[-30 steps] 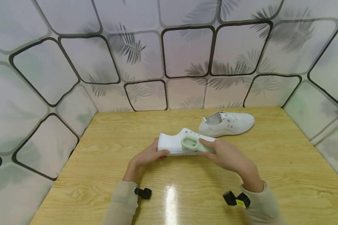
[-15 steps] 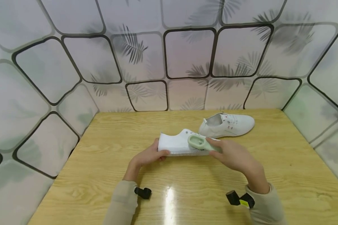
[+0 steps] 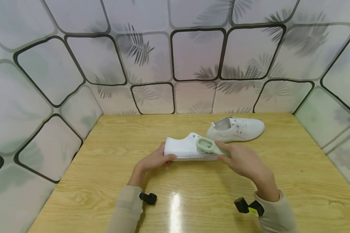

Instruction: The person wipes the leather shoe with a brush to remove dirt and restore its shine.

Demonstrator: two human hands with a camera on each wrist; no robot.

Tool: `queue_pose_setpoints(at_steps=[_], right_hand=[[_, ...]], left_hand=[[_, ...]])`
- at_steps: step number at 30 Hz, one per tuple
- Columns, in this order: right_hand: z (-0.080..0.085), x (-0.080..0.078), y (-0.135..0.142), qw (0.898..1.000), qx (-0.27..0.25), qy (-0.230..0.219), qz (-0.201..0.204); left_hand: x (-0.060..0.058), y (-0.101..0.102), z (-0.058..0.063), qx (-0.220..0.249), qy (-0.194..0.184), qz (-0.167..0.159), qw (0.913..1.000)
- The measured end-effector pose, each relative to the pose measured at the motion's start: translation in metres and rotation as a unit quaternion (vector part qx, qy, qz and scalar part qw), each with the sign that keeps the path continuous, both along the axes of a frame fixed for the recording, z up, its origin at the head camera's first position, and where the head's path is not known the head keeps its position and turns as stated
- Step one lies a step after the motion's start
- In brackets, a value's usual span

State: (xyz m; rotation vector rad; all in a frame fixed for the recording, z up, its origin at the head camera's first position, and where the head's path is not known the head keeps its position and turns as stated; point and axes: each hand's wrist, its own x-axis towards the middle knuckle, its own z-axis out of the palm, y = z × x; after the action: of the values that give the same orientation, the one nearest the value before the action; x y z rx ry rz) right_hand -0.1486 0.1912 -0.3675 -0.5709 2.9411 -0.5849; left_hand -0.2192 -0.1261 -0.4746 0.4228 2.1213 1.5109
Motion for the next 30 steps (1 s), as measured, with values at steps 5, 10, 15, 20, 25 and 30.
queue_pose_setpoints(at_steps=[5, 10, 15, 20, 25, 30], right_hand=[[-0.003, -0.003, -0.004, 1.0, 0.001, 0.0, 0.025], [0.003, -0.001, 0.003, 0.999, -0.009, -0.024, 0.021], [0.003, -0.003, 0.004, 1.0, -0.007, -0.019, 0.011], [0.001, -0.002, 0.002, 0.998, -0.021, -0.03, 0.052], [0.007, 0.002, 0.01, 0.999, -0.013, -0.021, 0.026], [0.003, -0.002, 0.003, 0.999, 0.002, -0.002, 0.035]], left_hand=[[0.0, 0.001, 0.0, 0.001, 0.001, -0.005, 1.0], [-0.001, 0.002, 0.0, 0.001, 0.004, -0.011, 0.9999], [-0.002, 0.001, 0.0, -0.003, -0.002, 0.002, 1.0], [-0.001, 0.001, 0.0, -0.012, 0.008, -0.001, 0.9999], [-0.002, 0.002, 0.001, -0.01, 0.002, -0.004, 0.9999], [-0.002, 0.001, 0.001, -0.015, 0.001, 0.001, 0.9999]])
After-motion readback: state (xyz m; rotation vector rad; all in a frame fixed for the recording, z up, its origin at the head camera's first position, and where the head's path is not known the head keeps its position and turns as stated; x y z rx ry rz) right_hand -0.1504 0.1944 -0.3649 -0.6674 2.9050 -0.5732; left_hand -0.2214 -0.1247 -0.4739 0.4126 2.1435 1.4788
